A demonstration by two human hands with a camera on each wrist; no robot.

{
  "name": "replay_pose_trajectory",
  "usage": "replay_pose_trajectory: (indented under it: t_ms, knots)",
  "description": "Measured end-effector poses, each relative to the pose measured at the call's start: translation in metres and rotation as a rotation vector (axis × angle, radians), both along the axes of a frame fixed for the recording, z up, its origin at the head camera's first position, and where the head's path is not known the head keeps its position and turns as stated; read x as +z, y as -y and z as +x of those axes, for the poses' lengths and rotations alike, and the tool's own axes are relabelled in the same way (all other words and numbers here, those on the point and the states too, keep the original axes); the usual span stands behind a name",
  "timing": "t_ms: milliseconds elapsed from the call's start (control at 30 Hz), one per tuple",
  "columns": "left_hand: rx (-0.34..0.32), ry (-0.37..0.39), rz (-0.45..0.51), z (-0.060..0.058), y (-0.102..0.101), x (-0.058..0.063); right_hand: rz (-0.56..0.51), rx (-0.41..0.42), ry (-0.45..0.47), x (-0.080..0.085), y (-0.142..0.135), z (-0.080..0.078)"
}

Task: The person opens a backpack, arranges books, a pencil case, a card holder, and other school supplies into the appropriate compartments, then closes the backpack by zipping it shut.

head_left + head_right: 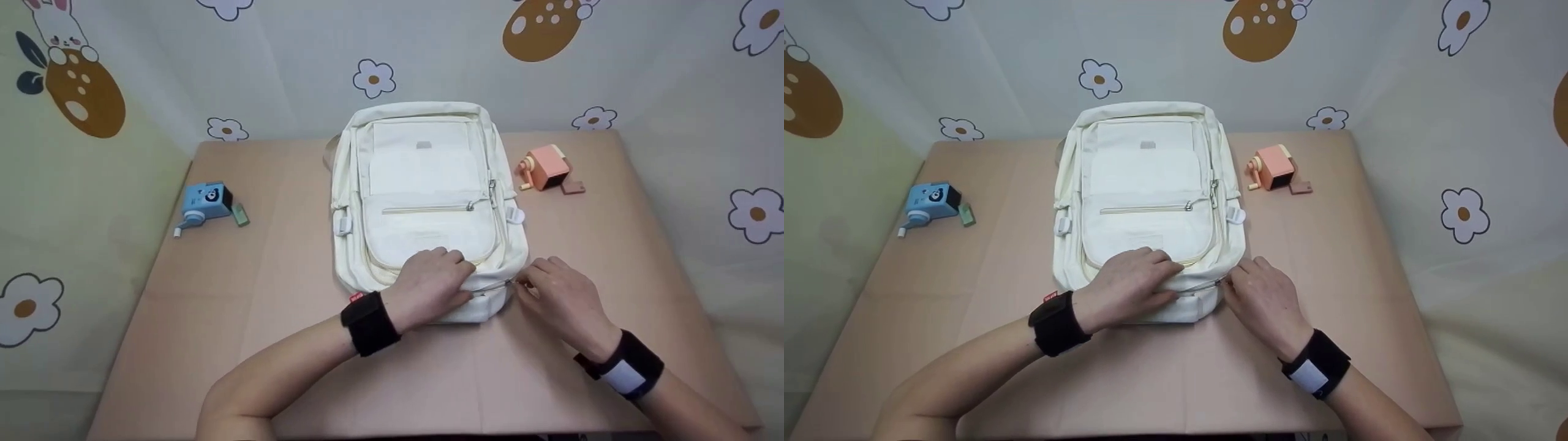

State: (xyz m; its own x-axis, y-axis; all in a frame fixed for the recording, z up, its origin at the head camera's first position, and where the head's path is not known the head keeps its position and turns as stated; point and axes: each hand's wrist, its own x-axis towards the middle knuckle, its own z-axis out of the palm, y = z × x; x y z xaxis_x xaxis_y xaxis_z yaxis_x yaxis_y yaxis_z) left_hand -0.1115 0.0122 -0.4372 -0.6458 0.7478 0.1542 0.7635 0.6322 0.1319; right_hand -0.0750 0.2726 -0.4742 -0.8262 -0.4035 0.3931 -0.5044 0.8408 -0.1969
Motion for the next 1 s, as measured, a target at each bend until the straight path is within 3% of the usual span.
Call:
replay_pose_trajectory:
  t_ms: [300, 600, 1000]
  knots:
    - [0.032, -0.05, -0.052, -0.001, -0.004, -0.011, -0.006, 0.01, 0.017, 0.001, -0.001, 0.0]
    - [0.019, -0.056, -0.038, -0.001, -0.003, -0.013, -0.007, -0.005, 0.059, 0.0, -0.006, -0.001]
    - [0.007, -0.023, -0.046, -0.001, -0.003, -0.013, -0.008, -0.14, 0.191, -0.006, -0.038, -0.028]
